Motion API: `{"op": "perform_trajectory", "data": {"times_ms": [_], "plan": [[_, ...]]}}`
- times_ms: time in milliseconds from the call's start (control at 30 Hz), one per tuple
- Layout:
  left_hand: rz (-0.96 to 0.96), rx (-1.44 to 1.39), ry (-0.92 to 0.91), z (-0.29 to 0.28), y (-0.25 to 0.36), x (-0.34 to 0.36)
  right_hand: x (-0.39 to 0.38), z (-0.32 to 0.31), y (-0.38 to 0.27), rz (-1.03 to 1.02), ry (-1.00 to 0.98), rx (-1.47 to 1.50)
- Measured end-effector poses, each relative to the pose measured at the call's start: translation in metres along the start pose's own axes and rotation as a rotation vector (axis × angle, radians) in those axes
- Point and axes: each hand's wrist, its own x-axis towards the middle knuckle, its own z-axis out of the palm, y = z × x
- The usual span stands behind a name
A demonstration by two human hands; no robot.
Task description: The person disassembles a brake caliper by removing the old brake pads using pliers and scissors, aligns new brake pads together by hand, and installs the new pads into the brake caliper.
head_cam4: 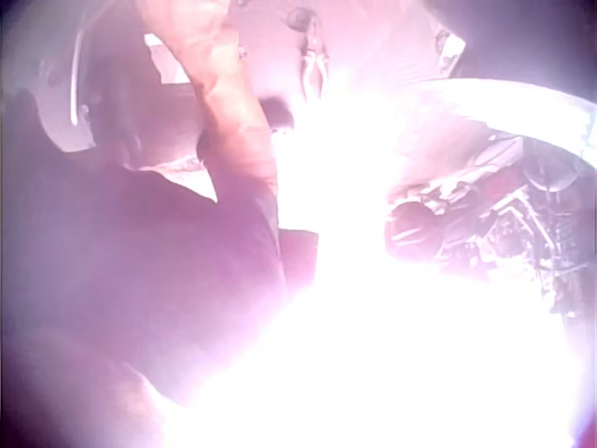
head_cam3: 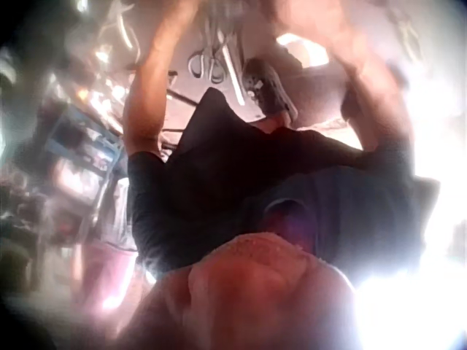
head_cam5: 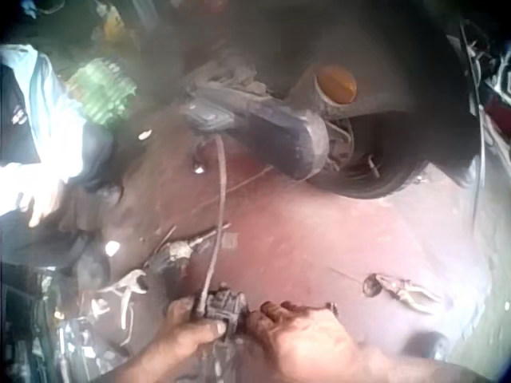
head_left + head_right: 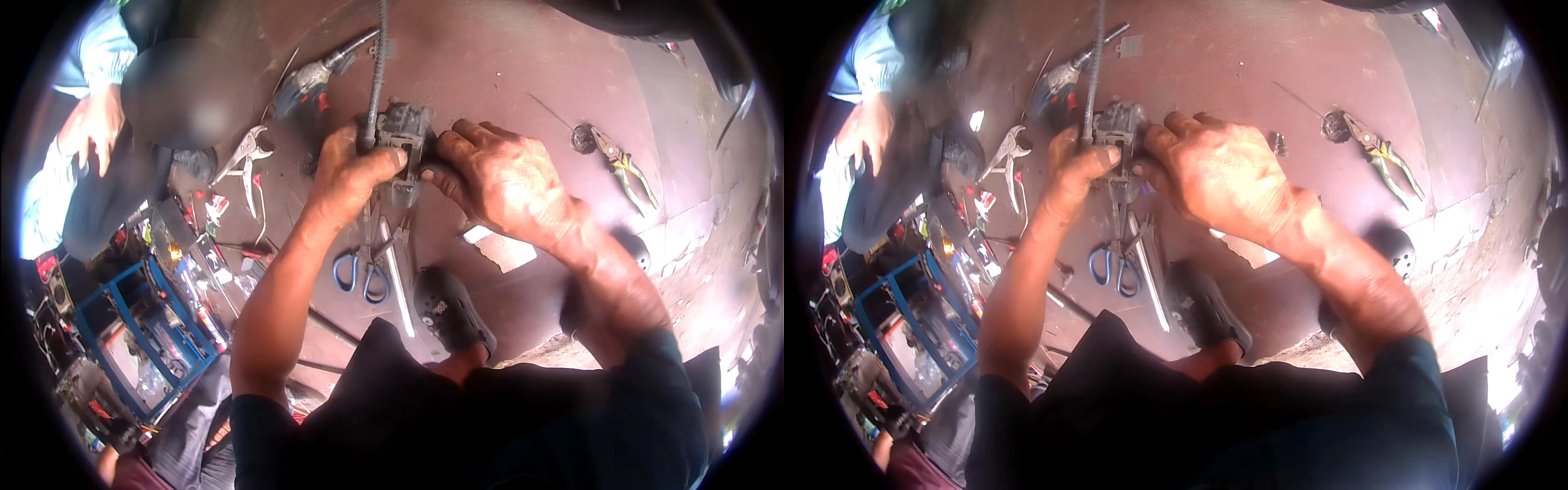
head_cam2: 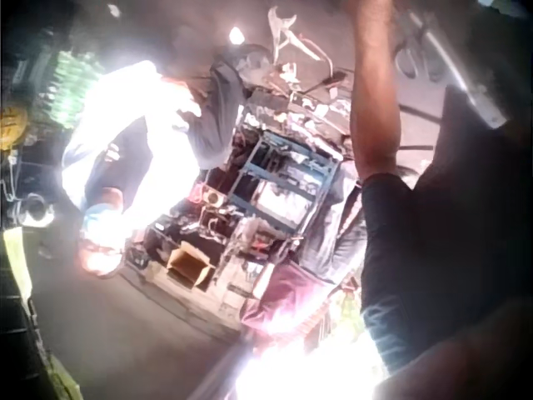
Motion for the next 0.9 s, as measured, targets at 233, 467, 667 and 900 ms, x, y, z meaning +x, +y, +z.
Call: {"op": "perform_trajectory", "data": {"times_ms": [233, 467, 667, 900], "plan": [[0.013, 0.157, 0.067, -0.011, 0.001, -0.004, 0.021, -0.01, 0.002, 0.368, -0.487, 0.715], [0.094, 0.441, 0.092, -0.016, 0.008, -0.002, 0.02, -0.008, 0.009, 0.751, -0.774, 1.207], [0.013, 0.442, -0.061, -0.017, 0.025, -0.003, 0.016, 0.001, 0.009, 0.89, -0.652, 1.453], [0.169, 0.491, 0.025, -0.017, 0.011, -0.007, 0.014, 0.005, 0.008, 0.648, -0.547, 1.221]]}}
